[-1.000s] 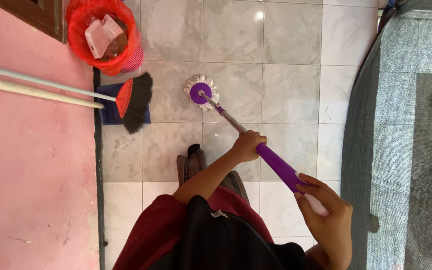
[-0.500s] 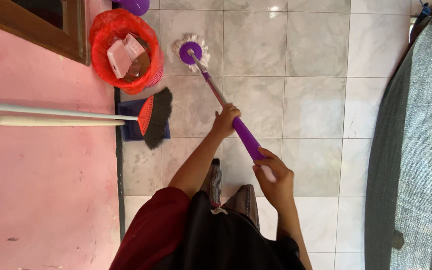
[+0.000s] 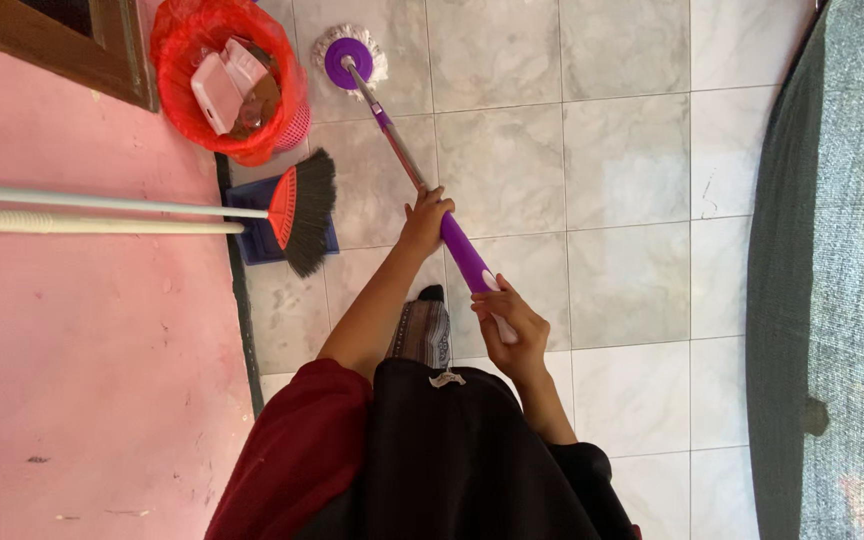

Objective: The person mops a tiled floor surface using a purple spin mop.

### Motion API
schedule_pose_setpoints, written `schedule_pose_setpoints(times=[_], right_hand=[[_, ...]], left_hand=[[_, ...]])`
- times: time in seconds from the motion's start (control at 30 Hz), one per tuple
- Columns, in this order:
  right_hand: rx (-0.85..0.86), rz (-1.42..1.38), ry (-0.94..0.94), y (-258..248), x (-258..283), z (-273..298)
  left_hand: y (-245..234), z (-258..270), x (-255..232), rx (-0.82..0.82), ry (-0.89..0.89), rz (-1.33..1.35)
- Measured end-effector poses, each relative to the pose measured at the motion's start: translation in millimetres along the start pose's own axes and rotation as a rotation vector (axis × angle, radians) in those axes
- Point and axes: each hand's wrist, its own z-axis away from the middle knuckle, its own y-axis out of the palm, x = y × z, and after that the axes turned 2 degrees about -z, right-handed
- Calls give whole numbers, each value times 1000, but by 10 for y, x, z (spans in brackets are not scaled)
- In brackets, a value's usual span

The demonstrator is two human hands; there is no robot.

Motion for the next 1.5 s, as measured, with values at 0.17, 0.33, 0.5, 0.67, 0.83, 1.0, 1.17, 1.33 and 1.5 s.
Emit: schedule_pose_setpoints(times=[0.17,0.33,0.5,0.67,0.83,1.0,1.17,1.33,1.5], right_hand=[[-86,33,72,-565,611,801],[-179,58,109,-1314,1565,1730],[-330,-115,124,-2024,2254,2649],[-62,-239,-101,-2484,2016,3351],[-207,-451,-61,-2408,1542,3753],[-500,-417,51,-2158,1565,3722],[-615,-376,-33,-1874,1397,3136],[-559,-327,-208,-1447,978,2309],[-194,-270,-369,-823,216,1221]], left_hand=[[396,849,-668,30,120,42],[687,1919,-1562,9,464,179],[1046,2921,-2404,204,741,404],[1083,3412,-2862,528,665,290],[1182,3410,-2941,598,692,218],[1244,3140,-2906,683,750,171],[1162,2562,-2654,609,834,205],[988,1800,-2191,420,868,231],[586,882,-1445,132,552,187]])
